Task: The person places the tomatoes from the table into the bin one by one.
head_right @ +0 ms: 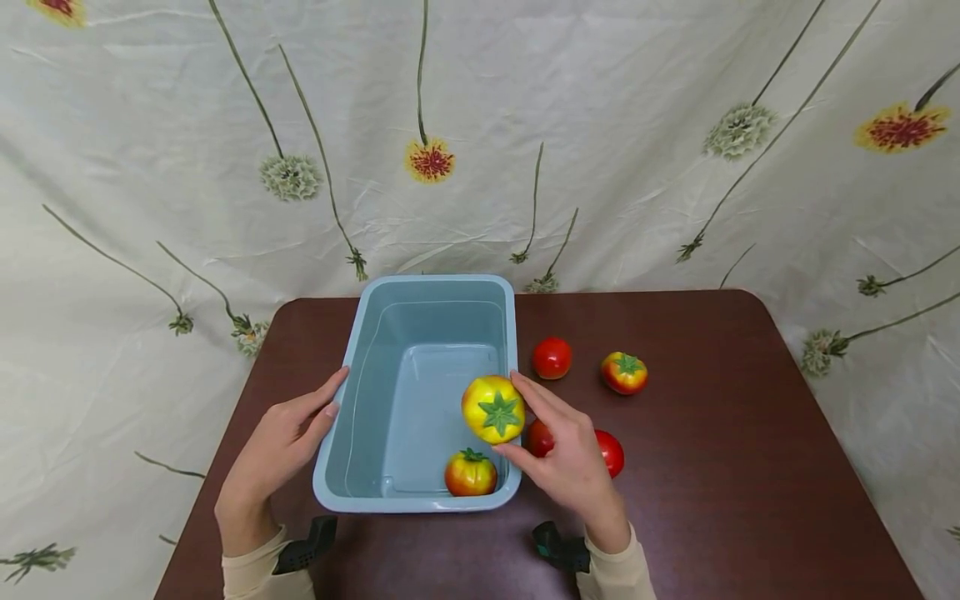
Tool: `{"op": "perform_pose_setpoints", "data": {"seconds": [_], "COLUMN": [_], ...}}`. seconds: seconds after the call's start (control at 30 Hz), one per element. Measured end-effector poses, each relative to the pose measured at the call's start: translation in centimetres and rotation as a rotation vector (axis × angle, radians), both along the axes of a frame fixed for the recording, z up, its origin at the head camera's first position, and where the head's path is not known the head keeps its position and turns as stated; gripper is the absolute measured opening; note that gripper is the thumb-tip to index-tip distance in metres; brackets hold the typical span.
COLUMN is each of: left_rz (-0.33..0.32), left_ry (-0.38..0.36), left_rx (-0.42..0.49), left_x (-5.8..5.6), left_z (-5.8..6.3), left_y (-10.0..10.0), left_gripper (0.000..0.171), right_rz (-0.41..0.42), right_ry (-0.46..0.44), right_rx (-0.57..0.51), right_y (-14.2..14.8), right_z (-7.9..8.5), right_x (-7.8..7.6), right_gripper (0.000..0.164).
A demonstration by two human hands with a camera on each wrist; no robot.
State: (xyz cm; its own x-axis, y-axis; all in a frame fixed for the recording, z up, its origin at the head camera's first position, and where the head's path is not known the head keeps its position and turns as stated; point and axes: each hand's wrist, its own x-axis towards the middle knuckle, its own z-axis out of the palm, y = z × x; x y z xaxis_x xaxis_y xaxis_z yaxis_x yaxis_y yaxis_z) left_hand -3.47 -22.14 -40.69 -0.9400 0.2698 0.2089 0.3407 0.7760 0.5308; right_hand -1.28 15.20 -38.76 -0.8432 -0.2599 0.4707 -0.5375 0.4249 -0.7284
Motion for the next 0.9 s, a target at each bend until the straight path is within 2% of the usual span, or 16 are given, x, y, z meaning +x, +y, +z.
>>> {"op": "perform_pose_setpoints", "data": {"seconds": [0.13,0.23,0.47,0.63,0.77,0.9], "left_rz": [-0.001,0.002,0.001,-0.004,-0.005,0.001], "left_ry": [0.001,0.001,-0.007,-0.008,-0.004,-0.006], "left_rx": [0.004,0.002,0.001,0.007,0.006,-0.001], "left_x": [0.0,0.0,-0.1,0.0,0.0,0.0], "left_z": [-0.1,-0.1,0.0,0.0,0.0,0.0], "left_y": [0.0,0.0,-0.1,-0.1,0.0,0.0], "left_gripper": [0.049,0.049,0.049,0.05,0.05,0.05], "right_rz": [0.001,-0.029,-0.172,-0.225,-0.241,-0.222], "right_ry": [0.004,0.017,0.035,0.02,-0.012,-0.075], "right_rx": [-0.041,-0.051,0.061,0.103,0.129,0.188], "right_y": [0.4,0.9,2.4,3.3,3.7,3.9], "right_z": [0.0,0.0,-0.3,-1.2,-1.9,-2.5], "right_x": [-0.1,-0.2,-0.6,-1.4,-2.1,-2.6], "right_gripper": [0.079,0.079,0.079,0.072,0.067,0.067]}}
